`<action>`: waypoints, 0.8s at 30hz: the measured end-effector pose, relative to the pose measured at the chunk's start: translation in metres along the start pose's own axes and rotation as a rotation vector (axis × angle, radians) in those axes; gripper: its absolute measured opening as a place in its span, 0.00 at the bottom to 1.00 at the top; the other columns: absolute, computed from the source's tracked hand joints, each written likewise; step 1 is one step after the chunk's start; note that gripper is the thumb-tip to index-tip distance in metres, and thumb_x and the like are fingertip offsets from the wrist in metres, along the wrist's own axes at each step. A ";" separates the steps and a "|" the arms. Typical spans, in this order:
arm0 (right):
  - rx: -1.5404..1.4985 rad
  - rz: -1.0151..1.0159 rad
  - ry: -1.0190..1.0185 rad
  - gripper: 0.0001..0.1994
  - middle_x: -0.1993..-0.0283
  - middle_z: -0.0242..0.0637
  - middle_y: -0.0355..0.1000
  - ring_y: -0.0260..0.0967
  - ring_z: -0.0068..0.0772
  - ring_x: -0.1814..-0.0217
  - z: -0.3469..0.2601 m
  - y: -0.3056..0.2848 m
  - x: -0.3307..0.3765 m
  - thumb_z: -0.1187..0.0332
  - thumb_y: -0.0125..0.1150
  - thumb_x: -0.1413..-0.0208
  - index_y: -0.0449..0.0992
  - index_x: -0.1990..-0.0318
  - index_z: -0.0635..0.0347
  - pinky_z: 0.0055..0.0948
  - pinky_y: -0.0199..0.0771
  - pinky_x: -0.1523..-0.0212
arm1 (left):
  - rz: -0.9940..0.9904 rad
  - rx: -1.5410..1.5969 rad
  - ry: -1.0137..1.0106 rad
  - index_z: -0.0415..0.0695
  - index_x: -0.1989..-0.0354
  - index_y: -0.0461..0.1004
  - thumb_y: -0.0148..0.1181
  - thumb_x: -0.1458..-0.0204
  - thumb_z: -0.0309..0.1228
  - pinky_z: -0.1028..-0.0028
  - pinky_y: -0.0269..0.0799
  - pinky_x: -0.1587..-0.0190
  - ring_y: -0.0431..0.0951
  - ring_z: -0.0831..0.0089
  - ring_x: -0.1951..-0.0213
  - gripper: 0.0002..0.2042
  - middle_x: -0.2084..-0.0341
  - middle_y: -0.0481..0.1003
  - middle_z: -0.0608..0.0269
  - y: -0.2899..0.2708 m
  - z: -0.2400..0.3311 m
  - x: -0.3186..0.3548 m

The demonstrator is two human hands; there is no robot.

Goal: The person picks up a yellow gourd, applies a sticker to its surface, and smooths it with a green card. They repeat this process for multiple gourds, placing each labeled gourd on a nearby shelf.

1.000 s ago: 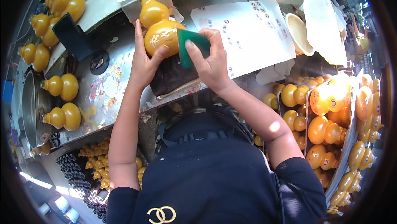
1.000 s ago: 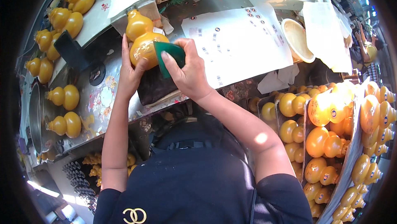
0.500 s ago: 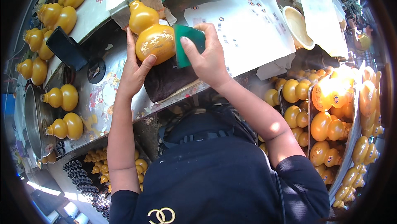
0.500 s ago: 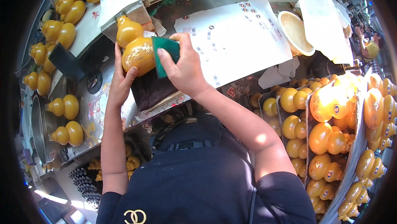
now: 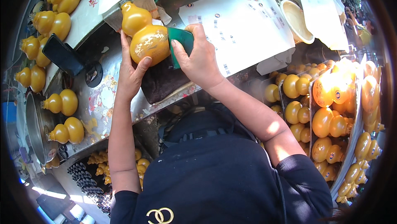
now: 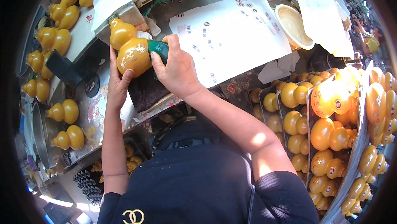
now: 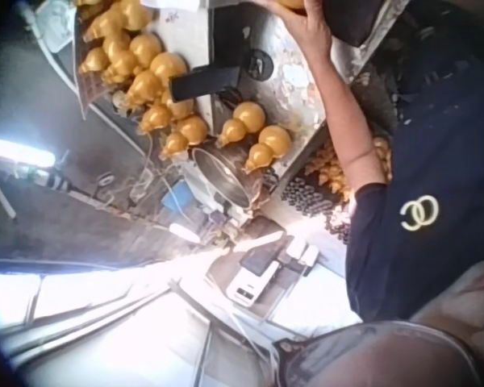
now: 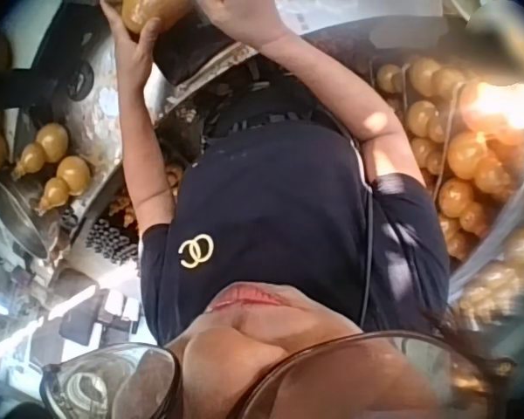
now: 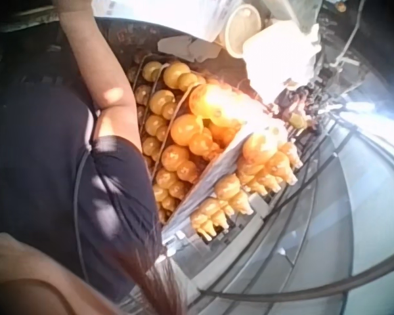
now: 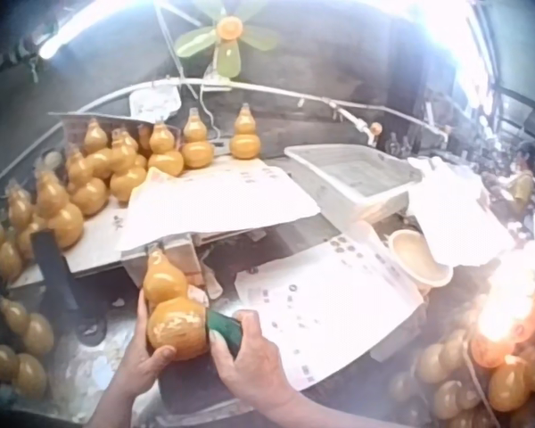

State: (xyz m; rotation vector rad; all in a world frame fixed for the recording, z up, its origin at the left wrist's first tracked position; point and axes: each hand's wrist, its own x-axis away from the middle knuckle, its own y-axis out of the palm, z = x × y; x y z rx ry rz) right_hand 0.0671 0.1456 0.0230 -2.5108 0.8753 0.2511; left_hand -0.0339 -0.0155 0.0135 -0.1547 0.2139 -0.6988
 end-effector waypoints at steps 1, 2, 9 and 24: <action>0.004 -0.010 0.015 0.17 0.71 0.55 0.71 0.73 0.58 0.67 0.000 -0.001 -0.001 0.69 0.60 0.46 0.59 0.54 0.60 0.44 0.73 0.67 | 0.002 -0.005 0.000 0.44 0.29 0.29 0.61 0.47 0.46 0.68 0.54 0.35 0.57 0.62 0.35 0.49 0.34 0.53 0.49 -0.001 -0.001 0.000; 0.007 -0.021 0.031 0.16 0.70 0.55 0.71 0.74 0.58 0.66 0.000 -0.004 -0.002 0.68 0.60 0.46 0.61 0.55 0.60 0.43 0.73 0.66 | 0.002 -0.040 -0.014 0.44 0.29 0.30 0.60 0.47 0.47 0.68 0.54 0.35 0.57 0.62 0.35 0.49 0.34 0.53 0.49 -0.003 -0.003 0.001; -0.257 -0.260 0.006 0.19 0.63 0.40 0.73 0.72 0.31 0.61 0.005 -0.029 -0.047 0.58 0.65 0.50 0.72 0.56 0.61 0.30 0.73 0.60 | 0.127 0.074 -0.090 0.43 0.29 0.40 0.45 0.41 0.54 0.69 0.45 0.32 0.52 0.65 0.32 0.39 0.34 0.53 0.54 -0.005 0.002 -0.002; -0.223 -0.370 0.083 0.16 0.61 0.35 0.69 0.68 0.26 0.57 0.026 -0.016 -0.069 0.56 0.60 0.45 0.72 0.56 0.58 0.24 0.70 0.56 | 0.179 0.290 -0.178 0.43 0.29 0.39 0.34 0.35 0.49 0.69 0.42 0.31 0.50 0.69 0.32 0.32 0.32 0.49 0.59 0.013 0.004 -0.003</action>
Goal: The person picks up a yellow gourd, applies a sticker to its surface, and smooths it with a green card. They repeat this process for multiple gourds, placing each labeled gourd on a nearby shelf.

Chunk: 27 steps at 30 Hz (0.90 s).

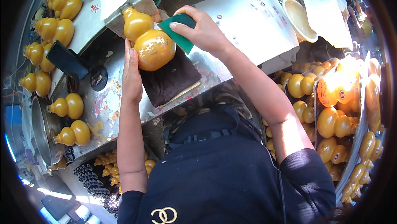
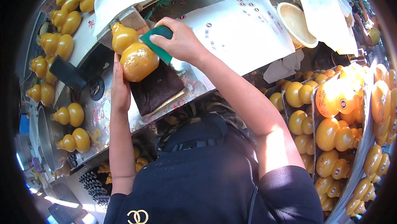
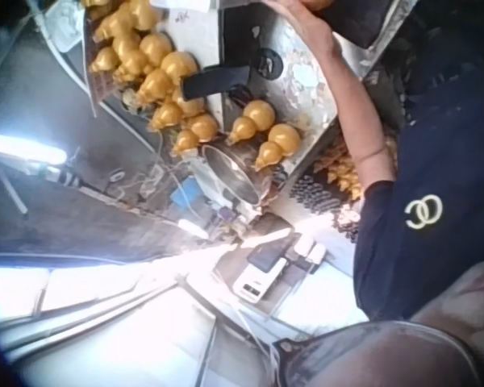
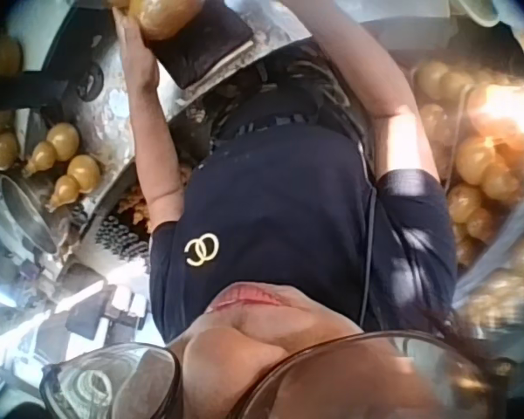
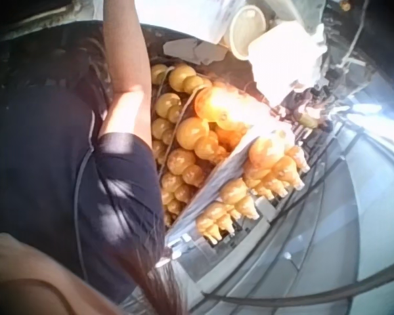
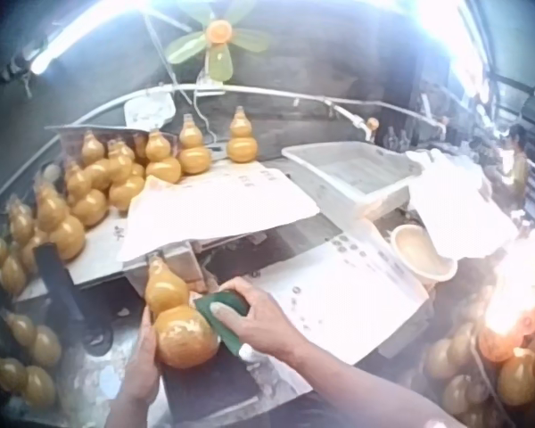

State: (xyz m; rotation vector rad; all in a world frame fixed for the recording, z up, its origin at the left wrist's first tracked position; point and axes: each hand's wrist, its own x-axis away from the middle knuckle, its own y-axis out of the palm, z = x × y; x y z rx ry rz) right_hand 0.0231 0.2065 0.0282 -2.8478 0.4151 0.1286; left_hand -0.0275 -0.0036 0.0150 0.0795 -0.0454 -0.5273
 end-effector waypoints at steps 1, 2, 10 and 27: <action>-0.179 -0.001 0.081 0.15 0.62 0.33 0.69 0.68 0.24 0.58 0.006 0.001 0.004 0.58 0.59 0.44 0.72 0.57 0.58 0.24 0.70 0.57 | 0.018 -0.033 0.004 0.43 0.29 0.39 0.35 0.36 0.51 0.68 0.42 0.31 0.51 0.68 0.32 0.33 0.32 0.50 0.58 -0.002 0.000 0.000; -0.359 -0.003 0.160 0.14 0.63 0.32 0.69 0.67 0.23 0.59 0.009 0.001 0.007 0.59 0.58 0.44 0.72 0.57 0.58 0.23 0.69 0.57 | -0.024 -0.090 0.040 0.43 0.29 0.39 0.38 0.38 0.53 0.68 0.43 0.31 0.52 0.68 0.32 0.36 0.33 0.50 0.57 -0.006 0.002 0.000; -0.066 -0.169 0.193 0.29 0.78 0.23 0.66 0.59 0.12 0.76 0.011 0.015 0.014 0.51 0.72 0.55 0.70 0.52 0.61 0.15 0.58 0.72 | -0.129 -0.224 0.095 0.43 0.29 0.35 0.62 0.50 0.52 0.67 0.56 0.36 0.59 0.63 0.36 0.50 0.35 0.55 0.52 -0.017 -0.004 0.000; -0.025 -0.233 0.094 0.32 0.71 0.27 0.71 0.66 0.16 0.69 0.022 0.015 0.016 0.56 0.71 0.53 0.68 0.42 0.62 0.17 0.66 0.65 | -0.181 -0.268 0.126 0.41 0.29 0.33 0.62 0.49 0.49 0.68 0.55 0.36 0.58 0.63 0.35 0.50 0.35 0.54 0.51 -0.020 -0.004 -0.002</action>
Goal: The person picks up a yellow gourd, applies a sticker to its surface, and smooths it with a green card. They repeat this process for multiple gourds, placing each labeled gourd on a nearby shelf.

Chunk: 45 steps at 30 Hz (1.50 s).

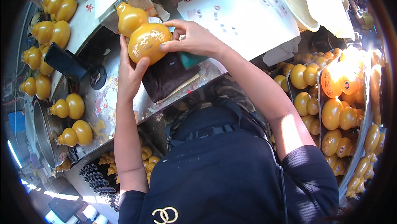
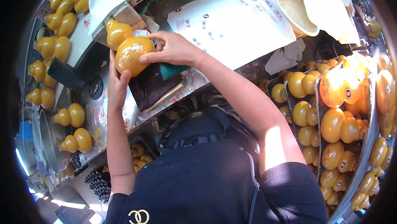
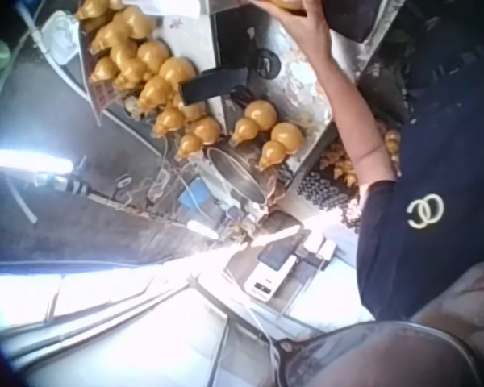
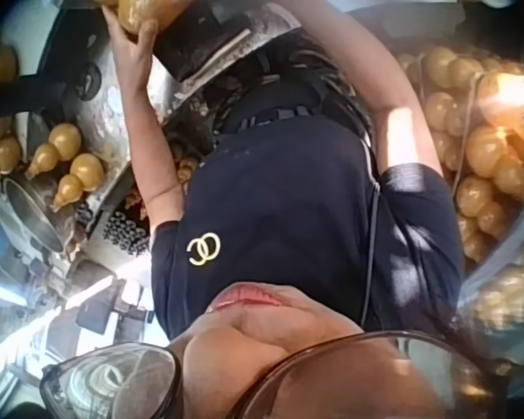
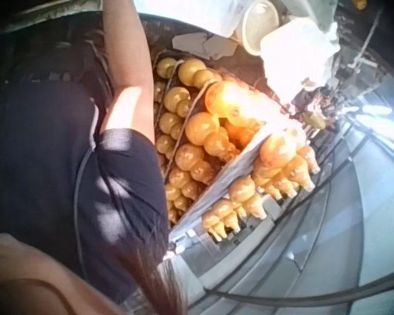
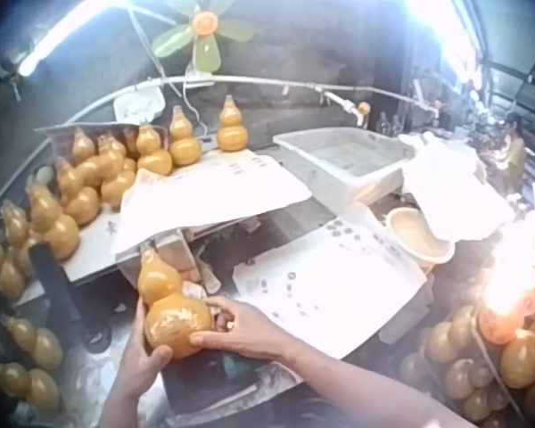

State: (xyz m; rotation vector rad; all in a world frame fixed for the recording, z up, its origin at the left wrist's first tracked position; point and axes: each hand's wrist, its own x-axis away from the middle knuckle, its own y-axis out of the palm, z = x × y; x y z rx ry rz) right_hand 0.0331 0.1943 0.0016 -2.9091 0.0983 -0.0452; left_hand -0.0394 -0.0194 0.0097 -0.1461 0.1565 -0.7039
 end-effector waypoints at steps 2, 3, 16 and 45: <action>0.012 0.001 0.001 0.37 0.72 0.28 0.71 0.66 0.17 0.69 0.001 0.000 -0.001 0.53 0.73 0.57 0.67 0.42 0.64 0.17 0.66 0.65 | -0.010 -0.018 -0.003 0.41 0.29 0.32 0.64 0.49 0.46 0.68 0.56 0.36 0.59 0.63 0.36 0.50 0.36 0.55 0.51 0.001 0.001 0.001; -0.020 -0.013 -0.010 0.39 0.72 0.29 0.71 0.67 0.18 0.69 0.003 -0.003 -0.002 0.51 0.74 0.58 0.67 0.41 0.65 0.18 0.66 0.65 | -0.019 0.005 -0.015 0.41 0.29 0.32 0.65 0.50 0.44 0.68 0.57 0.36 0.59 0.63 0.36 0.50 0.36 0.55 0.51 0.000 0.002 0.001; -0.261 -0.013 0.191 0.39 0.56 0.38 0.74 0.69 0.25 0.53 -0.021 0.008 -0.005 0.35 0.55 0.48 0.71 0.45 0.65 0.24 0.66 0.48 | 0.049 0.096 -0.113 0.42 0.29 0.41 0.41 0.40 0.56 0.69 0.42 0.31 0.50 0.68 0.32 0.39 0.34 0.52 0.58 0.002 -0.005 0.003; 0.553 0.576 -0.837 0.21 0.61 0.27 0.73 0.67 0.32 0.58 -0.019 0.072 0.034 0.80 0.69 0.68 0.80 0.61 0.53 0.29 0.66 0.55 | 0.172 0.557 -0.132 0.39 0.46 0.63 0.54 0.41 0.46 0.74 0.72 0.52 0.75 0.74 0.55 0.24 0.56 0.73 0.59 0.006 -0.002 -0.041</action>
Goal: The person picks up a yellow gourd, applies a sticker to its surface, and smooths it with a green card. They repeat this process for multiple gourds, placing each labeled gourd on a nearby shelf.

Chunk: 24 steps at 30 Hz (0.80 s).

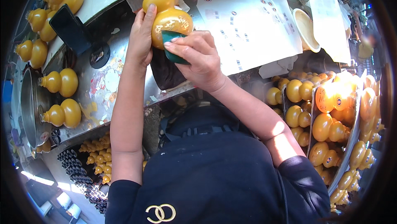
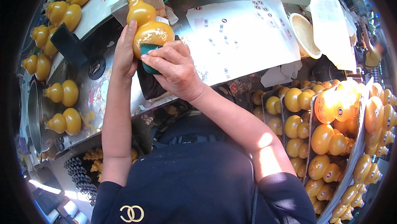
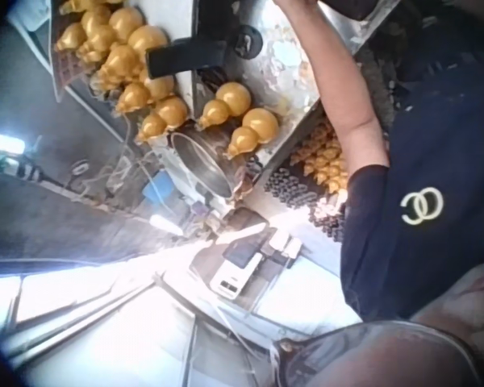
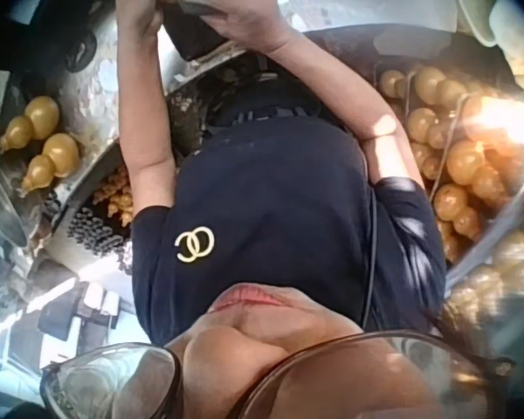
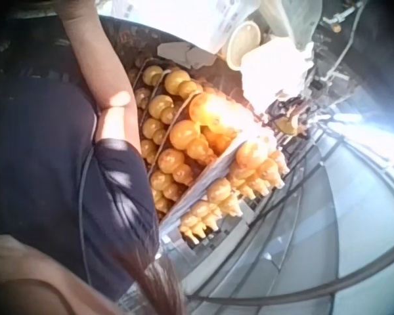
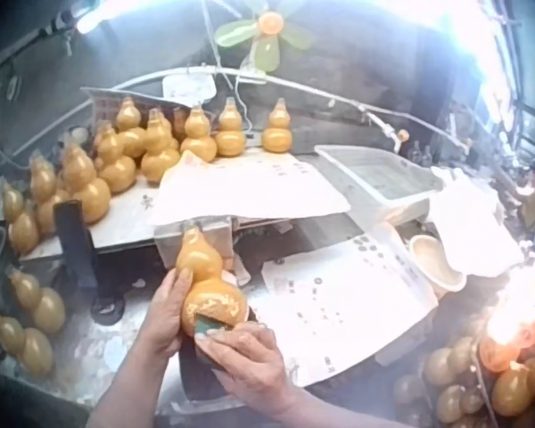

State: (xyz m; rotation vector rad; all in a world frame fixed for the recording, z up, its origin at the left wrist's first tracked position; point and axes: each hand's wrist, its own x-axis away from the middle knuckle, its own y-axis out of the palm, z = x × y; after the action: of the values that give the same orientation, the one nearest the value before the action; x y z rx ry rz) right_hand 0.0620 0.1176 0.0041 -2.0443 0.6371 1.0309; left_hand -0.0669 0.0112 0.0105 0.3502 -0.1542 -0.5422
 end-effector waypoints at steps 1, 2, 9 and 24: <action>0.016 -0.029 -0.008 0.20 0.61 0.26 0.73 0.66 0.31 0.58 -0.002 -0.001 0.000 0.80 0.70 0.67 0.81 0.61 0.52 0.28 0.67 0.55 | -0.001 0.005 -0.006 0.39 0.46 0.63 0.54 0.41 0.47 0.74 0.72 0.52 0.75 0.74 0.55 0.25 0.56 0.73 0.59 -0.001 0.001 0.001; 0.033 -0.058 -0.015 0.19 0.60 0.26 0.74 0.66 0.30 0.59 -0.003 -0.001 0.001 0.79 0.71 0.66 0.81 0.62 0.51 0.28 0.68 0.56 | -0.003 0.009 -0.012 0.39 0.46 0.63 0.54 0.41 0.47 0.74 0.72 0.52 0.75 0.74 0.55 0.25 0.56 0.73 0.59 -0.002 0.001 0.002; 0.004 -0.154 -0.080 0.19 0.62 0.24 0.71 0.67 0.30 0.57 -0.001 -0.006 0.005 0.79 0.66 0.64 0.79 0.61 0.51 0.29 0.64 0.57 | 0.030 -0.008 -0.021 0.38 0.46 0.62 0.55 0.41 0.47 0.74 0.71 0.51 0.75 0.74 0.54 0.26 0.56 0.72 0.59 0.003 0.005 0.003; 0.091 -0.124 -0.108 0.13 0.65 0.27 0.71 0.67 0.29 0.60 -0.008 -0.008 -0.014 0.77 0.64 0.60 0.78 0.64 0.56 0.28 0.63 0.59 | 0.074 0.026 -0.031 0.37 0.46 0.62 0.60 0.44 0.44 0.75 0.71 0.51 0.74 0.74 0.54 0.26 0.56 0.71 0.57 0.002 0.001 0.000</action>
State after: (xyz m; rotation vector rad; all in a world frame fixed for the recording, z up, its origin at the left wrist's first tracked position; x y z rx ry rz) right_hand 0.0632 0.1176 0.0224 -1.9103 0.4863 1.0137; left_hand -0.0657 0.0127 0.0119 0.3604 -0.2033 -0.4724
